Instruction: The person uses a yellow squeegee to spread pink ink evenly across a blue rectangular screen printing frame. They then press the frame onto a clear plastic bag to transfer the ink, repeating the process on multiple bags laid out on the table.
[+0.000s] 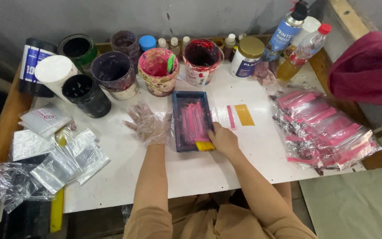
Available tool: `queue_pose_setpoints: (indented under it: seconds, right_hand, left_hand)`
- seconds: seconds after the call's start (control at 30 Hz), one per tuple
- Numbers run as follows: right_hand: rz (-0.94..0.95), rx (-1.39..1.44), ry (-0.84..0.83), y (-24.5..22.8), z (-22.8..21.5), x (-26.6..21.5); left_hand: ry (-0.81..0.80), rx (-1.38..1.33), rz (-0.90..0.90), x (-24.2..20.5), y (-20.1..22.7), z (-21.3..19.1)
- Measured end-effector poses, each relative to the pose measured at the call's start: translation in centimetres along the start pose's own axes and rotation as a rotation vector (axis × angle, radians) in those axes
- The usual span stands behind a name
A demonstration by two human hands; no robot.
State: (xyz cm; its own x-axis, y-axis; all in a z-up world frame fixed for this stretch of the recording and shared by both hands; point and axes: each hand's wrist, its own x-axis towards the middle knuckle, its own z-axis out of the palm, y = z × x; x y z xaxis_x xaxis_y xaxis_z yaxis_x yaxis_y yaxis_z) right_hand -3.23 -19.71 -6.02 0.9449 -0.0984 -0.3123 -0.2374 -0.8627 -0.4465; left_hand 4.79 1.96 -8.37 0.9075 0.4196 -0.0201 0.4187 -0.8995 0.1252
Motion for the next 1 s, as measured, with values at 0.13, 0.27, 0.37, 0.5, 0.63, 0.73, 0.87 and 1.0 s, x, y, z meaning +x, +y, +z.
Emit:
queue_pose_setpoints:
  seconds: [0.13, 0.27, 0.37, 0.5, 0.63, 0.73, 0.87, 1.0]
  right_hand:
    - [0.002, 0.0, -0.009, 0.1, 0.0, 0.0]
    - [-0.007, 0.002, 0.003, 0.5, 0.1, 0.2]
    - [-0.019, 0.034, 0.015, 0.7, 0.0, 0.0]
    - [-0.023, 0.034, 0.026, 1.0, 0.5, 0.2]
    - [0.003, 0.107, 0.076, 2.9, 0.1, 1.0]
    - [0.06, 0.106, 0.158, 7.2, -1.0, 1.8]
    - [0.186, 0.035, 0.34, 11.8, -3.6, 0.1]
    - [0.202, -0.029, 0.405, 15.6, -3.8, -0.4]
  left_hand:
    - [-0.025, 0.015, -0.003, -0.4, 0.2, -0.8]
    - [0.015, 0.039, -0.097, 0.1, 1.1, 0.3]
    - [0.01, 0.108, -0.149, -0.6, 1.7, -0.9]
    - [0.062, -0.006, -0.024, -1.0, 1.2, -1.4]
    - [0.046, 0.1, -0.143, -2.3, 2.1, -3.5]
    - [0.043, 0.062, -0.101, -1.6, 1.5, -2.9]
    - [0.055, 0.067, -0.109, 0.4, 0.7, 0.8]
    - [0.089, -0.043, -0.024, 0.2, -1.4, 0.4]
